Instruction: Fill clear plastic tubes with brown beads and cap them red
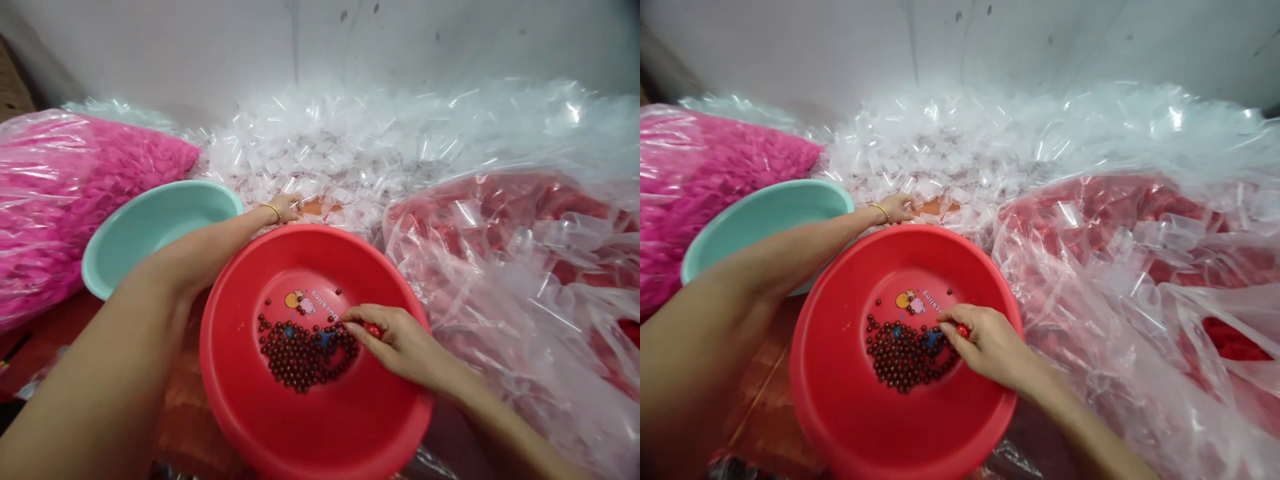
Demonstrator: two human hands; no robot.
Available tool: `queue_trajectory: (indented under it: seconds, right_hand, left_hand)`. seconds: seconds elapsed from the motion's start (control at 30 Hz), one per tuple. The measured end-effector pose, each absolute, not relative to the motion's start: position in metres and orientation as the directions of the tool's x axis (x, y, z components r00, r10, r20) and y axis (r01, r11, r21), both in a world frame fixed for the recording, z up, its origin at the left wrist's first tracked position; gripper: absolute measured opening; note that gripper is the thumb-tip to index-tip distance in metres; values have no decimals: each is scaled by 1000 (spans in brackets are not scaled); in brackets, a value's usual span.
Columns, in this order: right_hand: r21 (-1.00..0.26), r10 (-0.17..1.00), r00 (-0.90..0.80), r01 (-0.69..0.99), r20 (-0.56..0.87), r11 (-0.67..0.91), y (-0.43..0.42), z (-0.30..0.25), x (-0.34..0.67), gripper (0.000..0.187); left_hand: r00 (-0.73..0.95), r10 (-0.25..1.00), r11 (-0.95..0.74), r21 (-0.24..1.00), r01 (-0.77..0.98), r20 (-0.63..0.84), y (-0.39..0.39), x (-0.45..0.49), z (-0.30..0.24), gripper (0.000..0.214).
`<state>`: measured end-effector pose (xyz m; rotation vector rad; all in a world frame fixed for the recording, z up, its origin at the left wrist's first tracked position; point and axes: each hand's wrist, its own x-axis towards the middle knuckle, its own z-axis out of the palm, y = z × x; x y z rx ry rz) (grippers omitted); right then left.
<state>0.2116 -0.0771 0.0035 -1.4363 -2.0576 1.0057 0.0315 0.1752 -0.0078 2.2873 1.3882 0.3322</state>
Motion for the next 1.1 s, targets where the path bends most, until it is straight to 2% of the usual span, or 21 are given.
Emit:
queue_trajectory:
  seconds: [0.07,0.23,0.37,0.47,0.57,0.63,0.73,0.8,0.93,1.1]
  right_hand:
    - [-762,931,-365,610,-28,216,-77,2,212,27]
    - [-747,931,-363,613,23,258,-75,0,211,28]
    - [-750,930,-365,603,43,271,-73,-1,211,28]
    - [-757,939,-340,600,51,259,-73,-3,211,27]
    - [-756,946,-320,607,48,244,-73,-4,211,27]
    - [-751,946,-321,614,45,244,-74,-4,211,27]
    - [-750,943,-328,611,52,254,-74,-4,212,26]
    - [-760,942,-329,597,61,258,-74,-4,212,26]
    - [-772,946,-318,585,64,249,-73,-6,212,25]
    - [-763,946,-317,593,72,257,-74,-6,213,27]
  left_hand:
    - [480,876,-407,482,776,-32,167,25,14,18]
    - [607,787,-587,431,685,107,118,9,62,24]
    - [766,643,-721,328,611,-14,74,7,61,31]
    - [685,723,-629,321,708,-96,56,12,42,43]
    - [528,816,-419,388,821,-234,50,13,27,39]
    - [517,789,-366,421,830,-332,51,7,25,34]
    - [600,685,-439,424,792,-413,51,-6,27,25]
    - [610,621,-503,347,792,-492,47,-14,26,21]
    - [500,577,-586,99,804,-646,32,-20,13,21]
    - [487,617,-645,-44,763,-618,16,-17,1,28]
